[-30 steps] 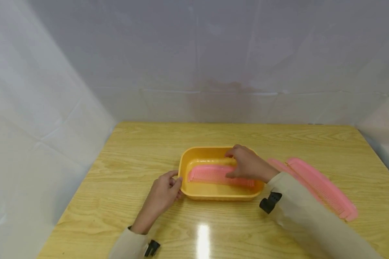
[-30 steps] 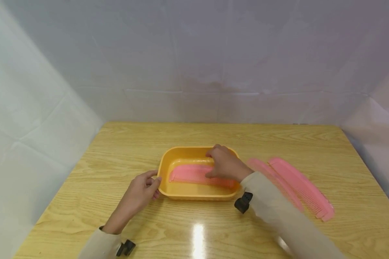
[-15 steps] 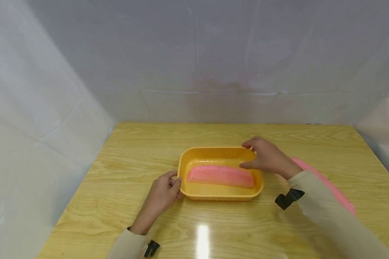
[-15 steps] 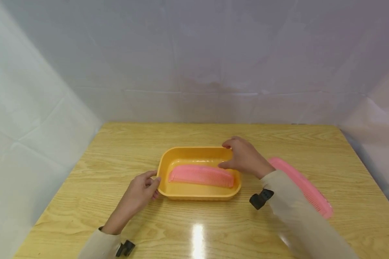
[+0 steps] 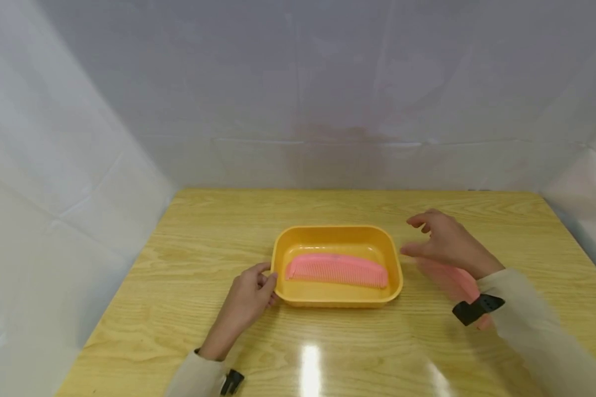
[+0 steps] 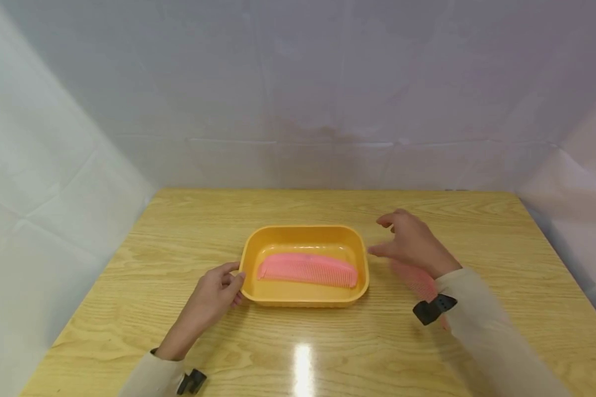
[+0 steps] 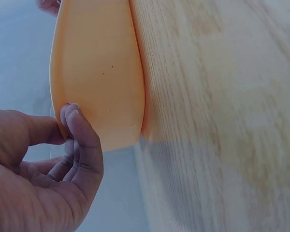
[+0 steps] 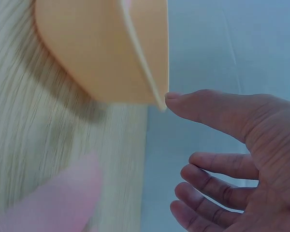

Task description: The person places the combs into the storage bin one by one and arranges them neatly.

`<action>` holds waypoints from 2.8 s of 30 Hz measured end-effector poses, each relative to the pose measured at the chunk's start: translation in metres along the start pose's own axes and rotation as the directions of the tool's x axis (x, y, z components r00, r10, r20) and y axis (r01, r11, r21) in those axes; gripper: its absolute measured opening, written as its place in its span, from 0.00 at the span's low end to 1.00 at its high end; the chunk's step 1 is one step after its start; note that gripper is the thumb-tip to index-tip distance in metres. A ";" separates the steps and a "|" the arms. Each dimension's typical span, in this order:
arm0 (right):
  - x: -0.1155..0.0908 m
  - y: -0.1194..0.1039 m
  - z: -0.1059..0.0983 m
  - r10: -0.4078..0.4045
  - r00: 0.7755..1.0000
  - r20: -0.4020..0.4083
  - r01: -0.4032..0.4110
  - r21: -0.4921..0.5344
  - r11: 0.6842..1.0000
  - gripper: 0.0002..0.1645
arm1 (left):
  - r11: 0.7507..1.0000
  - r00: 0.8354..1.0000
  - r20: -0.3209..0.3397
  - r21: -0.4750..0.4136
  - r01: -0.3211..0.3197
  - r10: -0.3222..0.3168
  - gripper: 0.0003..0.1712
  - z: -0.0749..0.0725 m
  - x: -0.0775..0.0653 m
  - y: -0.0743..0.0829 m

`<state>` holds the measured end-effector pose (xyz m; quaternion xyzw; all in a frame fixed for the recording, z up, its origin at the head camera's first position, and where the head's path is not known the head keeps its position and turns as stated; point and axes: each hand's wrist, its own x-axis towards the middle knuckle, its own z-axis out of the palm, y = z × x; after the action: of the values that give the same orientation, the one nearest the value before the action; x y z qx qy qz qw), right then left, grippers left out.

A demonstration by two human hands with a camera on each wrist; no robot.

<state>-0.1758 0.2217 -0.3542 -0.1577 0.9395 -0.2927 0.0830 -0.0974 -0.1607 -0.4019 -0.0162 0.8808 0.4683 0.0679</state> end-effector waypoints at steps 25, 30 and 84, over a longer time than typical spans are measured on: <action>-0.041 0.059 -0.014 0.155 0.988 -0.012 -0.155 -0.012 0.988 0.50 | 1.000 1.000 -0.002 0.002 -0.003 0.003 0.24 -0.001 0.001 -0.001; -0.049 0.071 -0.013 0.178 0.984 0.003 -0.178 -0.006 0.984 0.51 | 1.000 1.000 0.001 -0.003 0.004 -0.004 0.24 -0.002 0.001 -0.001; -0.086 0.114 -0.005 0.278 0.958 -0.071 -0.283 -0.064 0.957 0.51 | 1.000 1.000 0.005 0.000 0.029 -0.029 0.24 -0.002 0.000 0.002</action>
<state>-0.1252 0.3431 -0.4104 -0.0167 0.9645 -0.2481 0.0888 -0.0973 -0.1612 -0.3992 -0.0276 0.8803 0.4673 0.0770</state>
